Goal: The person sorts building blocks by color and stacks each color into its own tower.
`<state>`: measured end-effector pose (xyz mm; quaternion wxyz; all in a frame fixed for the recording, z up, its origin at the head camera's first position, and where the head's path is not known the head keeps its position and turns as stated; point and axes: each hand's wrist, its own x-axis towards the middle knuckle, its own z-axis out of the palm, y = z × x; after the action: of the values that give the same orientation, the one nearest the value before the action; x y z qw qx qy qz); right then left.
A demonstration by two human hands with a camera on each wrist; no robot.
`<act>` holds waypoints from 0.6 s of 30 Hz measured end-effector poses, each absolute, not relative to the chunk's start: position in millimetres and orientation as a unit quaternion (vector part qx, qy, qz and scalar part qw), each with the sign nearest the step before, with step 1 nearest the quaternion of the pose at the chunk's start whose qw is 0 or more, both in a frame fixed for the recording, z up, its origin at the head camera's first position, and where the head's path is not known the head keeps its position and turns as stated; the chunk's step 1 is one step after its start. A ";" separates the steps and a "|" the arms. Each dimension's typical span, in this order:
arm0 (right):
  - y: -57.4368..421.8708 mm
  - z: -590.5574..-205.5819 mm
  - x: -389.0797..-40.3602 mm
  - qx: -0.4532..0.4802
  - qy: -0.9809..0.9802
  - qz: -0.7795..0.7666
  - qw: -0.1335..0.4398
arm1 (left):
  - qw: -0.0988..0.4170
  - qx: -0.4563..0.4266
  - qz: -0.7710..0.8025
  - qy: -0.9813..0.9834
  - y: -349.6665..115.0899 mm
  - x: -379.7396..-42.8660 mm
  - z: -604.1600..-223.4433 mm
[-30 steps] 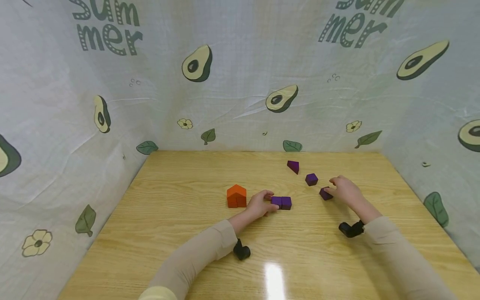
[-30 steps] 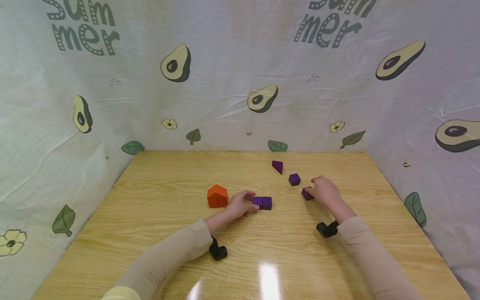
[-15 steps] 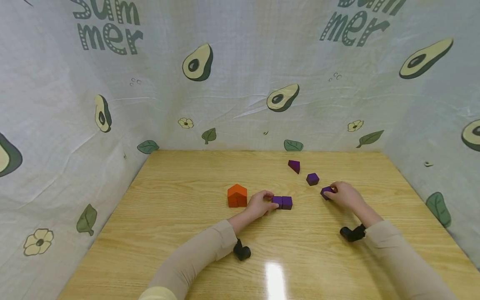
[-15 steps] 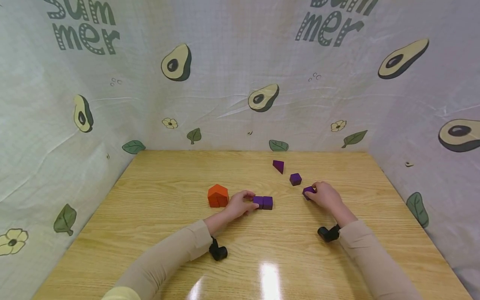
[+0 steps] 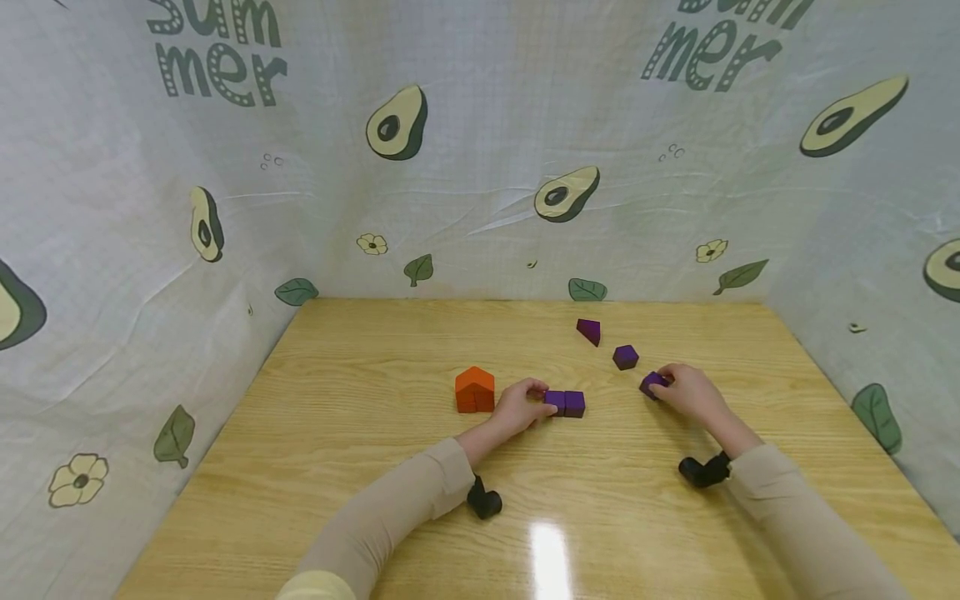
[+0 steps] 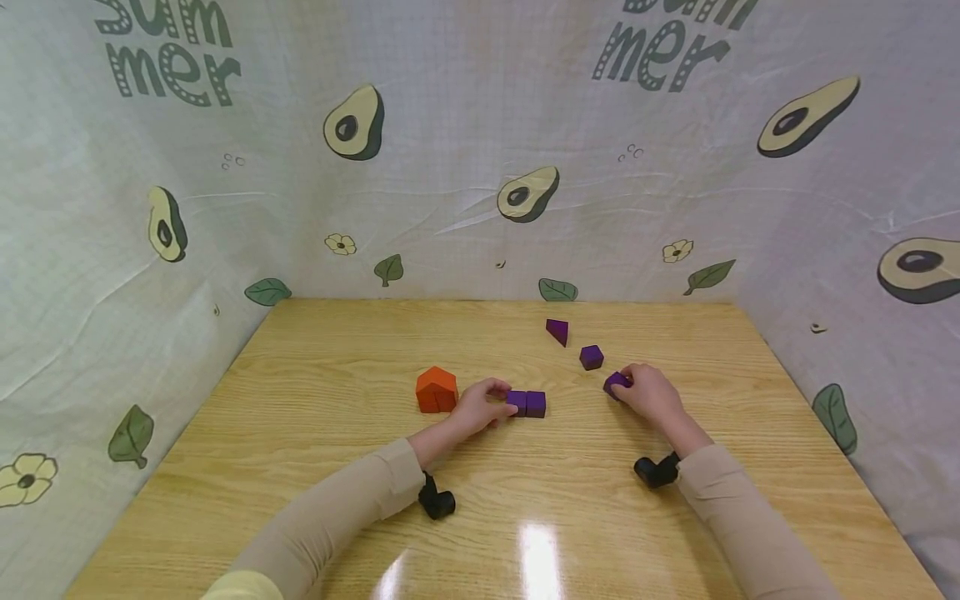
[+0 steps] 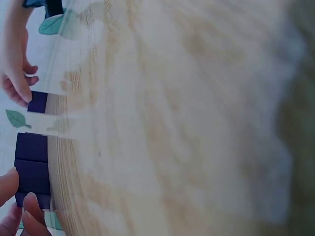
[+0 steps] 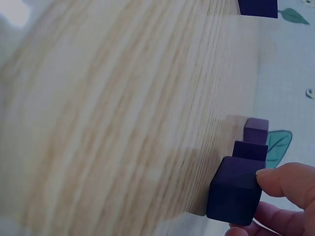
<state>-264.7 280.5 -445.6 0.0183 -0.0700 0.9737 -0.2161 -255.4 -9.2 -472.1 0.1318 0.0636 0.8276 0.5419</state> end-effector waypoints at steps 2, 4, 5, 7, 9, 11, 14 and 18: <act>280.3 -444.8 -264.7 -0.078 0.974 -0.212 0.016 | 0.131 0.063 0.543 0.827 -9.2 -255.2 -472.1; 280.1 -445.2 -265.1 -0.084 0.975 -0.207 0.013 | 0.131 0.062 0.543 0.827 -9.1 -255.3 -472.2; 280.0 -445.5 -265.1 -0.087 0.975 -0.205 0.011 | 0.131 0.062 0.542 0.828 -9.0 -255.3 -472.1; 280.0 -446.1 -265.2 -0.091 0.975 -0.204 0.007 | 0.131 0.063 0.540 0.829 -9.1 -255.3 -472.0; 280.0 -447.5 -265.9 -0.094 0.975 -0.204 0.002 | 0.131 0.064 0.539 0.829 -9.0 -255.5 -471.9; 280.1 -447.8 -266.1 -0.098 0.974 -0.203 0.000 | 0.130 0.065 0.538 0.831 -9.1 -255.6 -471.9; 279.5 -447.1 -265.8 -0.105 0.973 -0.204 0.000 | 0.131 0.065 0.538 0.830 -9.0 -256.0 -472.0; 276.8 -444.0 -265.3 -0.112 0.972 -0.206 0.001 | 0.132 0.064 0.538 0.830 -9.0 -256.1 -472.1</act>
<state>-265.3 276.8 -444.0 0.0012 -0.1124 0.9721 -0.2057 -256.1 -9.0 -472.1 0.1323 0.0635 0.8304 0.5376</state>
